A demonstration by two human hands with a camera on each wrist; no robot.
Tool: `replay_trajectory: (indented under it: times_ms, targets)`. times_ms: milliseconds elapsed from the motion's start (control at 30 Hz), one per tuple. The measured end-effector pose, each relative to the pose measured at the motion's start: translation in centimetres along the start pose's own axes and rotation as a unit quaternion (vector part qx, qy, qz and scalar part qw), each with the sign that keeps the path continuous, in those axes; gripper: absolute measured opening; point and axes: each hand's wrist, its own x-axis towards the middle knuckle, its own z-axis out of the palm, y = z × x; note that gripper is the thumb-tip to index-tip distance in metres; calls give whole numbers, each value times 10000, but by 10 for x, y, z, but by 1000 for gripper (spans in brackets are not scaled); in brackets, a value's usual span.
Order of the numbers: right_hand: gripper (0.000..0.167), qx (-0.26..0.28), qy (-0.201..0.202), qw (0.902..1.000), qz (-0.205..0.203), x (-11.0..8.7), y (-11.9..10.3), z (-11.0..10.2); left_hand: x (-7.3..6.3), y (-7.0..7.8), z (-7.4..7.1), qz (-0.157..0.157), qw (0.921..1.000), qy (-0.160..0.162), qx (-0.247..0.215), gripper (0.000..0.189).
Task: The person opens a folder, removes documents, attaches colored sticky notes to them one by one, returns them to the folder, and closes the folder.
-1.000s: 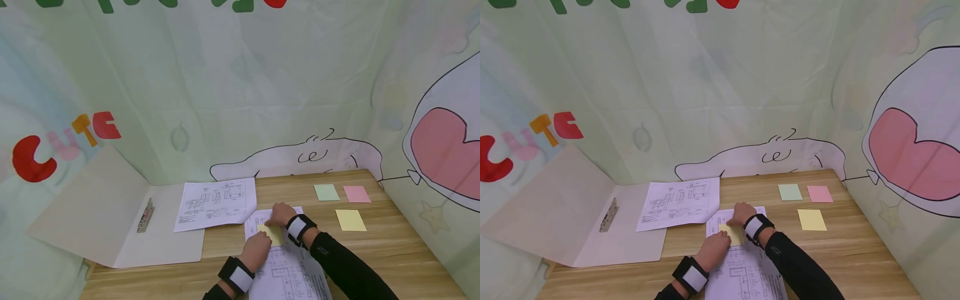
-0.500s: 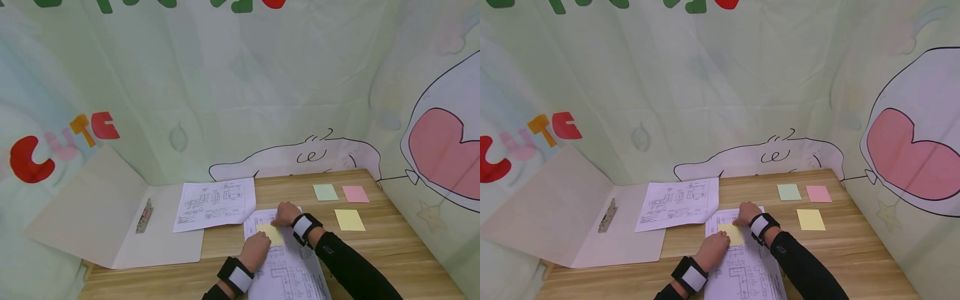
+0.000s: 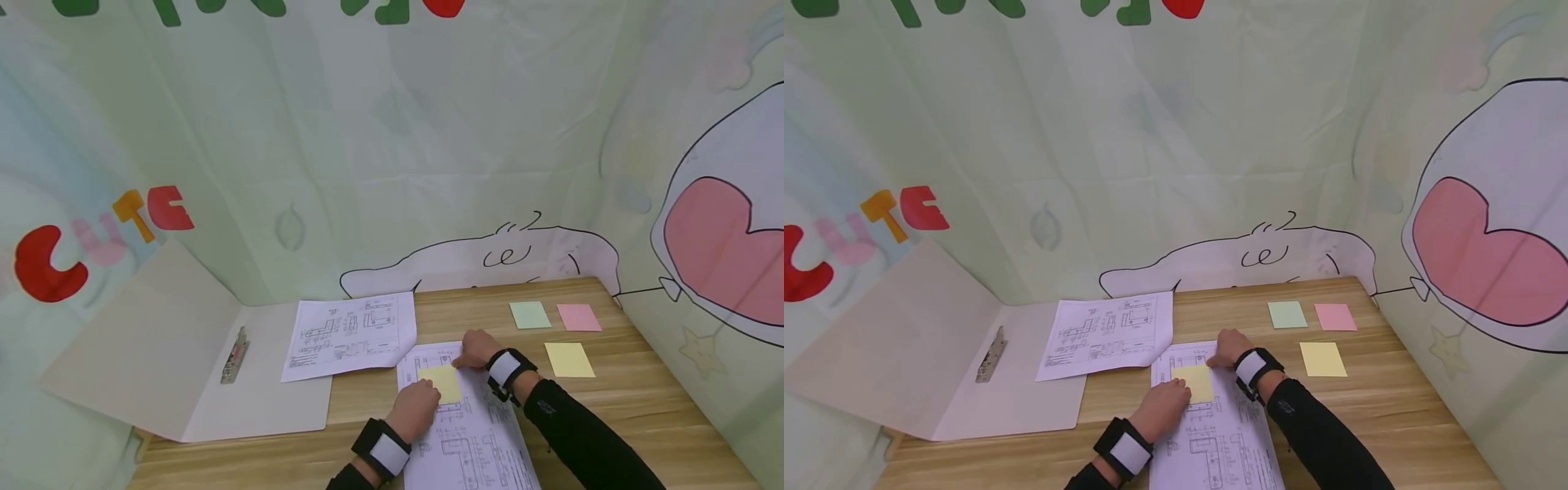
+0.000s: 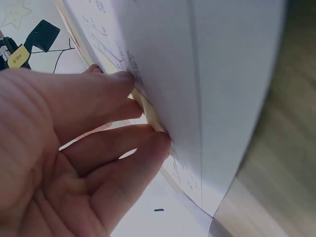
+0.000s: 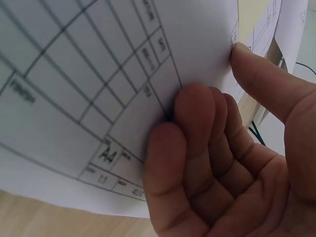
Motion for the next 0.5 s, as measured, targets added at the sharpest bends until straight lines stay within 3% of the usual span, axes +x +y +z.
replay_trajectory:
  times_ms: [133,267,333,433,500]
  targets:
    - [32,-53,133,9998,-154,-2,3,3,1,-4,-1,58,9994,-5,-346,8]
    - [22,-221,377,9972,-614,-7,10,11,-1,-17,-3,163,9908,150,-1334,16]
    - [16,-325,502,9941,-905,-13,13,14,-4,-26,-3,72,9785,194,-2053,17]
    - [12,-542,695,9864,-1390,-23,19,17,-11,-40,-1,-335,9498,237,-3100,21]
    - [12,-705,819,9792,-1715,-32,22,18,-16,-48,0,-646,9325,324,-3539,25]
